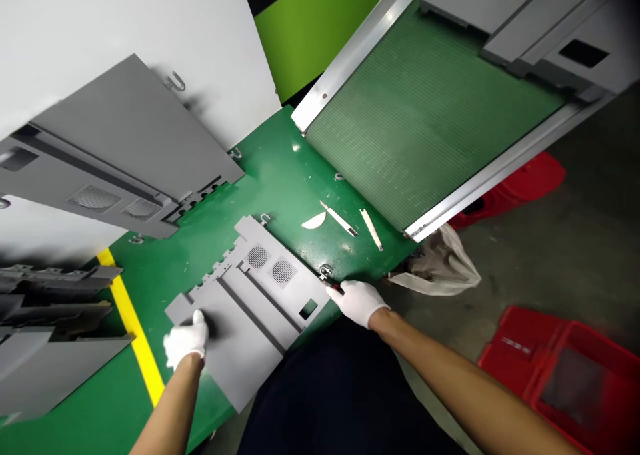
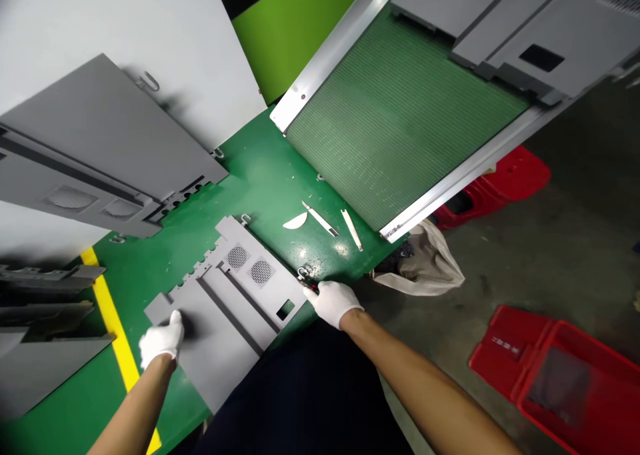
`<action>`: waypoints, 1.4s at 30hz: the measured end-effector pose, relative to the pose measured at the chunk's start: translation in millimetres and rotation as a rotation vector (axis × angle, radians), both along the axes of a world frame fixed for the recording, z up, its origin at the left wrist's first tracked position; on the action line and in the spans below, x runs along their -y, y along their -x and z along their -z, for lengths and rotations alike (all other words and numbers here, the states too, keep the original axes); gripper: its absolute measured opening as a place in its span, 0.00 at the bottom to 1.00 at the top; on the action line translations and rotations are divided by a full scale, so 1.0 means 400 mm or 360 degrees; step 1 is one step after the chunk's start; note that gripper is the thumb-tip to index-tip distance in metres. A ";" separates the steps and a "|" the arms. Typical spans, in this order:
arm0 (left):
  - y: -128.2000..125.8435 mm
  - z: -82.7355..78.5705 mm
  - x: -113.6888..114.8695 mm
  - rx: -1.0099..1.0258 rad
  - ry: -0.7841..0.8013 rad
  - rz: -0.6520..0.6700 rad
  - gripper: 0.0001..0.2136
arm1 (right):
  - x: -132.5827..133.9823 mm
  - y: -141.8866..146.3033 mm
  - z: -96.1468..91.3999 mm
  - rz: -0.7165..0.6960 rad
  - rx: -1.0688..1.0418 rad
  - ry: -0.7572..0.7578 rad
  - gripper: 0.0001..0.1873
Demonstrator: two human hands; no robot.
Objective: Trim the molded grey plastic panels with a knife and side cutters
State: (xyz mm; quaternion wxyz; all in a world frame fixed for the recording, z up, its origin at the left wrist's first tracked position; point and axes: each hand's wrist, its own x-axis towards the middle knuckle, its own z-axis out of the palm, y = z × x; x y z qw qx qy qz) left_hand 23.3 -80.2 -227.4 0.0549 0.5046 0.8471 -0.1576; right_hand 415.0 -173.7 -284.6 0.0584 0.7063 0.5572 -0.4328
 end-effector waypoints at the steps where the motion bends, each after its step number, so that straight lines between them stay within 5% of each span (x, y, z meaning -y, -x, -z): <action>1: -0.054 -0.010 -0.016 0.0015 -0.0169 0.0056 0.30 | 0.003 0.001 0.003 -0.0006 -0.0007 -0.0013 0.39; 3: -0.195 -0.018 -0.054 0.0384 -0.0300 0.0557 0.28 | 0.007 0.003 0.006 -0.0007 -0.0022 -0.0038 0.39; 6: -0.431 0.013 -0.113 0.1171 0.0209 0.1469 0.23 | 0.007 0.002 0.002 0.0008 -0.0027 -0.0047 0.39; 8: -0.558 0.060 -0.146 0.1389 0.0726 0.1719 0.22 | 0.005 0.002 -0.005 0.0014 -0.0027 -0.0033 0.39; 11: -0.669 0.135 -0.182 0.1328 0.1427 0.1740 0.21 | 0.004 0.004 -0.018 0.0008 -0.0031 -0.0037 0.40; 15: -0.718 0.194 -0.212 0.1215 0.1739 0.1679 0.20 | 0.011 0.011 -0.028 0.0038 -0.0020 -0.0059 0.40; 20: -0.719 0.199 -0.224 0.1176 0.1841 0.1604 0.21 | 0.013 0.007 -0.024 0.0035 -0.0027 -0.0063 0.40; 24: -0.664 0.141 -0.175 0.1651 0.1400 0.1746 0.23 | 0.011 -0.007 -0.006 0.0020 -0.0132 -0.0019 0.40; 28: -0.611 0.021 -0.119 0.1984 0.0689 0.2012 0.16 | 0.025 -0.009 0.011 0.0039 -0.0170 -0.0017 0.40; 30: -0.597 -0.029 -0.123 0.2045 0.0485 0.1823 0.14 | 0.036 -0.005 0.011 0.0117 -0.0177 -0.0028 0.39; 32: -0.589 -0.052 -0.146 0.2034 0.0354 0.1381 0.15 | 0.048 -0.003 0.006 0.0237 -0.0192 -0.0063 0.37; 35: -0.601 -0.030 -0.173 0.1928 0.0299 0.0718 0.18 | 0.076 -0.010 0.002 0.0525 -0.0272 -0.0088 0.33; 38: -0.677 0.031 -0.128 0.2017 0.0616 0.0432 0.21 | 0.130 -0.024 0.013 0.0895 -0.0418 -0.0044 0.30; 42: -0.879 0.097 0.021 0.2190 0.1217 0.0373 0.20 | 0.212 -0.026 0.043 0.1221 -0.0563 0.0215 0.31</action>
